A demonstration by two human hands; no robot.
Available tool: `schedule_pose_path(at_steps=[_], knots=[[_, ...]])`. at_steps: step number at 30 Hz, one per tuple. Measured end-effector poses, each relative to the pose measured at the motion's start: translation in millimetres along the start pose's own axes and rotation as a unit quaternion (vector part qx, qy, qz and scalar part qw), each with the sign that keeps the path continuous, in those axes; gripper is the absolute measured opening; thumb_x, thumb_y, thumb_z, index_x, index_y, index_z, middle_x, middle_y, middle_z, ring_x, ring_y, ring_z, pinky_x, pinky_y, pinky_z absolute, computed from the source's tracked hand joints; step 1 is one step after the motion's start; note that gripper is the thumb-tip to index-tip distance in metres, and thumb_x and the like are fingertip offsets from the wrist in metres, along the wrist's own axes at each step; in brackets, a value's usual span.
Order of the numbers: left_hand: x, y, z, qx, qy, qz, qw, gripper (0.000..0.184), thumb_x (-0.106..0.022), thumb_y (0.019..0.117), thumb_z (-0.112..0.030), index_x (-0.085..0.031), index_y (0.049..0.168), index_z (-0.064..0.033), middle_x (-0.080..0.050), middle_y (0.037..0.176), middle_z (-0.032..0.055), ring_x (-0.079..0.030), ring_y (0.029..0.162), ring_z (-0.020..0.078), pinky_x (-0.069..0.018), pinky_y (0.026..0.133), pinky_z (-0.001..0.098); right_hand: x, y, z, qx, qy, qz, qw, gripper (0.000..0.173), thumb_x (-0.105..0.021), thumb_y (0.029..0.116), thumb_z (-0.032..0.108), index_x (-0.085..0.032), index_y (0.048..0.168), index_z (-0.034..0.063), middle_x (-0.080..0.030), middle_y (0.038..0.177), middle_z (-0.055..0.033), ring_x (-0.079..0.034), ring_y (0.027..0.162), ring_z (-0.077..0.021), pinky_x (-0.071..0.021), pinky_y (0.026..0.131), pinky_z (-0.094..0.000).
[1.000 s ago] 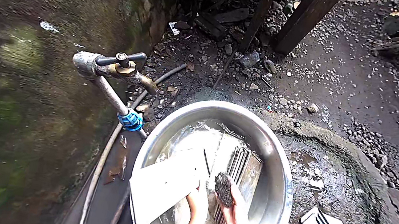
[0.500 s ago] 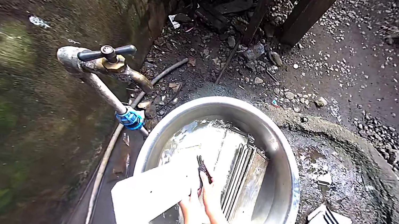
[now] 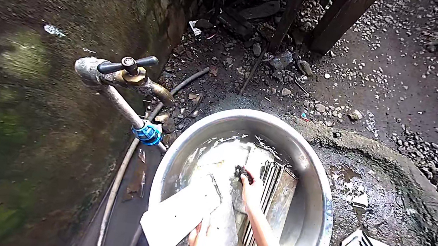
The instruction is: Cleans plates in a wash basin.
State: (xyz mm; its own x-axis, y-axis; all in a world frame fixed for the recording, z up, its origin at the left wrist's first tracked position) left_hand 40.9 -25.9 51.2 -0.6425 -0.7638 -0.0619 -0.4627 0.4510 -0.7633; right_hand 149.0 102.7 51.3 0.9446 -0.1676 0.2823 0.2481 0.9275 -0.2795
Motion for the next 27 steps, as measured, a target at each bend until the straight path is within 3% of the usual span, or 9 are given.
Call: schedule_pose_path(at_steps=[2,5,8,10,15,20,22,24,27], knots=[[12,-6,-5,-0.020,-0.036,-0.037,0.998,0.041,-0.045,0.1086,-0.010,-0.039,0.142,0.0128,-0.047,0.142,0.0270,-0.054,0.122,0.0232,-0.0451,0.102,0.0318,-9,-1,10,0.088,-0.049,-0.034,0.994,0.035,-0.055,0.0998,0.001,-0.063,0.133,-0.0054,-0.063,0.136,-0.0233,-0.060,0.129,-0.0339,-0.0439,0.111,-0.0490],[22,4,-16,-0.067,-0.123,-0.046,0.989,0.048,-0.035,0.1118,-0.014,-0.024,0.155,0.0045,-0.029,0.161,0.0233,-0.039,0.144,0.0272,-0.0346,0.118,0.0365,-38,-27,-3,0.210,-0.045,0.034,0.976,0.039,-0.048,0.0992,0.002,-0.059,0.135,-0.0102,-0.058,0.141,-0.0279,-0.055,0.135,-0.0378,-0.0416,0.115,-0.0485],[14,10,-27,-0.087,-0.142,-0.046,0.985,0.046,-0.029,0.1134,-0.021,-0.026,0.153,0.0026,-0.041,0.149,0.0244,-0.053,0.129,0.0236,-0.0472,0.106,0.0345,-61,-54,-22,0.256,-0.124,0.209,0.936,0.042,-0.046,0.1012,0.002,-0.059,0.141,-0.0024,-0.052,0.151,-0.0210,-0.047,0.144,-0.0345,-0.0347,0.121,-0.0495],[12,3,-27,-0.099,-0.094,-0.043,0.990,0.041,-0.031,0.1125,-0.017,-0.033,0.146,0.0074,-0.051,0.134,0.0207,-0.059,0.114,0.0143,-0.0512,0.096,0.0267,-66,-47,-34,0.289,-0.207,0.227,0.907,0.048,-0.048,0.0958,-0.004,-0.061,0.141,0.0041,-0.053,0.152,-0.0153,-0.048,0.144,-0.0344,-0.0346,0.118,-0.0589],[19,-2,-26,-0.087,-0.069,-0.034,0.993,0.036,-0.039,0.1103,-0.010,-0.039,0.139,0.0121,-0.054,0.126,0.0202,-0.060,0.105,0.0114,-0.0518,0.091,0.0227,-71,-21,-25,0.138,-0.250,0.204,0.936,0.046,-0.038,0.1017,-0.004,-0.059,0.142,0.0019,-0.050,0.154,-0.0176,-0.043,0.147,-0.0324,-0.0294,0.124,-0.0473],[19,-9,-18,-0.103,-0.067,-0.030,0.992,0.036,-0.041,0.1095,-0.010,-0.039,0.137,0.0137,-0.056,0.122,0.0184,-0.062,0.103,0.0075,-0.0524,0.091,0.0206,-61,-24,-25,0.222,-0.195,0.300,0.907,0.041,-0.044,0.1018,-0.002,-0.062,0.138,-0.0002,-0.058,0.146,-0.0196,-0.052,0.140,-0.0336,-0.0360,0.120,-0.0474],[19,-13,-15,-0.102,-0.054,-0.034,0.993,0.038,-0.043,0.1090,-0.011,-0.040,0.137,0.0144,-0.057,0.123,0.0193,-0.061,0.105,0.0082,-0.0515,0.092,0.0208,-54,-4,-30,0.159,-0.269,0.317,0.895,0.039,-0.040,0.1056,0.003,-0.061,0.138,-0.0005,-0.061,0.141,-0.0221,-0.055,0.136,-0.0349,-0.0374,0.117,-0.0486],[19,-9,-15,-0.111,-0.044,-0.031,0.992,0.038,-0.044,0.1083,-0.009,-0.040,0.137,0.0155,-0.056,0.123,0.0210,-0.061,0.104,0.0093,-0.0514,0.092,0.0216,-66,1,-12,0.083,-0.322,0.321,0.887,0.044,-0.037,0.1066,0.005,-0.053,0.148,0.0030,-0.052,0.151,-0.0219,-0.048,0.142,-0.0355,-0.0356,0.119,-0.0489],[20,-6,-12,-0.116,-0.023,-0.031,0.993,0.036,-0.043,0.1092,-0.011,-0.043,0.135,0.0153,-0.058,0.121,0.0203,-0.063,0.101,0.0074,-0.0530,0.090,0.0205,-85,-28,7,0.094,-0.276,0.302,0.908,0.042,-0.039,0.1063,0.007,-0.056,0.145,0.0041,-0.056,0.147,-0.0182,-0.054,0.136,-0.0312,-0.0405,0.116,-0.0455]])
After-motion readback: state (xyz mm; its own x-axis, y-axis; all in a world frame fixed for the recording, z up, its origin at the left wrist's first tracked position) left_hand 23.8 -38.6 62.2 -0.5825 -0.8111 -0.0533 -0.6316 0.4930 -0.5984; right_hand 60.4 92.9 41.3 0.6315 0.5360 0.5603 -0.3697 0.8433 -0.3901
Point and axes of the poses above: each hand's wrist, its own y-axis towards the middle knuckle, its own x-axis out of the back of the hand, z = x × y, the point moved 1 cm from there along y, towards the middle knuckle
